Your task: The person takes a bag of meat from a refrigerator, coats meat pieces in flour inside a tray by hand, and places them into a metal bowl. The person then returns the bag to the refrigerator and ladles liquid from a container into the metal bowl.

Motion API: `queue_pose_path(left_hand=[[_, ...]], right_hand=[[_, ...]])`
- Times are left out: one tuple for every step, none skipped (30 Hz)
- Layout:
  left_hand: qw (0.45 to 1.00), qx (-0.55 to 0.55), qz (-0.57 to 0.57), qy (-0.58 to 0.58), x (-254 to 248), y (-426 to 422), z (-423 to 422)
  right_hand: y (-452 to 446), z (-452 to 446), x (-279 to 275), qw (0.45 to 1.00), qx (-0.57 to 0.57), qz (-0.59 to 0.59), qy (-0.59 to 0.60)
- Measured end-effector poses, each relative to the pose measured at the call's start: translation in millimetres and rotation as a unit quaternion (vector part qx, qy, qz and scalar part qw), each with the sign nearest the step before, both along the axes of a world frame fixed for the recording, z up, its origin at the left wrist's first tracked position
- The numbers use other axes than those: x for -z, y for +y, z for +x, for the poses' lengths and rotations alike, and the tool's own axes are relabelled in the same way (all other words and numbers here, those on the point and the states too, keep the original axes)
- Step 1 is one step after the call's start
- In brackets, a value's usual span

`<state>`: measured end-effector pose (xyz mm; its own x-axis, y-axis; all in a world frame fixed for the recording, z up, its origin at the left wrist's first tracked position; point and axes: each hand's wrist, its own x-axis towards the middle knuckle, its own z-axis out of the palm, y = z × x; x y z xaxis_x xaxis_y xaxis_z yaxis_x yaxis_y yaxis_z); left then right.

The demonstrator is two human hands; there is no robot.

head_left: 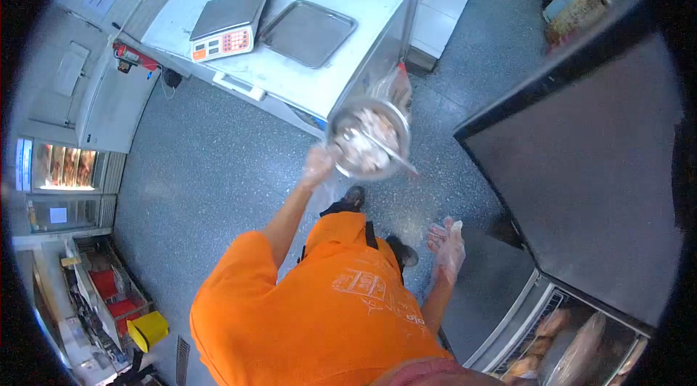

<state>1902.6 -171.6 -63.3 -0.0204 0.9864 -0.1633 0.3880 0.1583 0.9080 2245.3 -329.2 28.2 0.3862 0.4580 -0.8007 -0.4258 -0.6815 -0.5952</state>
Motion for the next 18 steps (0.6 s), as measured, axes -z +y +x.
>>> queue_pose_path(left_hand=[[0.998, -0.035, -0.006, 0.055, 10.3, 17.3, -30.2], [0.992, -0.023, 0.011, 0.124, 36.7, 39.4, -65.2], [0.987, -0.037, 0.002, 0.154, 33.0, 48.7, -81.1], [0.982, -0.051, -0.008, 0.184, 30.3, 58.8, -97.4], [0.990, -0.065, -0.020, 0.128, 30.0, 71.5, -107.5], [0.994, -0.080, -0.032, 0.071, 33.1, 85.7, -118.5], [0.994, -0.098, -0.043, 0.015, 35.5, 101.4, -128.0], [0.996, -0.078, -0.050, 0.016, 25.5, 111.4, -128.4], [0.997, -0.058, -0.056, 0.017, 14.1, 122.0, -125.9], [0.997, -0.038, -0.062, 0.018, 2.5, 132.1, -121.3], [0.987, -0.113, -0.089, -0.073, 25.4, 128.4, -137.2], [0.981, -0.133, -0.082, -0.115, 22.0, 134.6, -127.3], [0.995, -0.094, -0.021, -0.022, 60.8, 152.2, -141.2], [0.994, -0.066, 0.043, 0.076, 96.6, 167.9, -154.9], [0.922, 0.005, 0.196, 0.333, 102.5, 170.4, -154.7], [0.823, 0.091, -0.157, 0.538, -0.1, 184.0, -76.8], [0.830, 0.077, -0.055, 0.549, 89.2, 162.6, -107.6], [0.824, 0.063, 0.048, 0.561, 153.5, 137.1, -127.0]], right_hand=[[7.4, -18.3, -1.5, 1.000, -0.011, -0.009, 0.007], [16.3, -32.4, -2.6, 1.000, -0.017, -0.014, 0.014], [5.8, -39.2, -8.5, 0.999, -0.037, -0.017, 0.017], [7.4, -44.1, -7.9, 0.998, -0.049, -0.018, 0.019], [8.2, -48.2, -6.1, 0.998, -0.050, -0.022, 0.021], [5.8, -48.6, 2.7, 0.998, -0.051, -0.009, 0.044], [0.3, -42.6, 16.9, 0.998, -0.037, 0.009, 0.059], [-10.0, -38.4, 29.2, 0.997, -0.008, 0.029, 0.065], [-15.4, -36.1, 41.9, 0.997, 0.009, 0.031, 0.073], [-14.8, -32.8, 46.8, 0.996, 0.034, 0.035, 0.078], [-12.1, -32.6, 22.0, 0.994, 0.072, 0.048, 0.068], [6.9, -29.2, -7.3, 0.991, 0.107, 0.063, 0.056], [19.9, -21.6, -29.8, 0.994, 0.096, 0.051, 0.007], [25.6, -14.7, -44.0, 0.997, 0.071, 0.030, -0.032], [23.6, -11.3, -44.1, 0.992, 0.111, 0.018, -0.058], [27.8, -5.5, -38.4, 0.988, 0.135, 0.006, -0.080], [38.5, 4.9, -35.7, 0.984, 0.146, -0.004, -0.100], [-25.1, 9.8, -40.1, 0.980, 0.141, -0.010, -0.140]])
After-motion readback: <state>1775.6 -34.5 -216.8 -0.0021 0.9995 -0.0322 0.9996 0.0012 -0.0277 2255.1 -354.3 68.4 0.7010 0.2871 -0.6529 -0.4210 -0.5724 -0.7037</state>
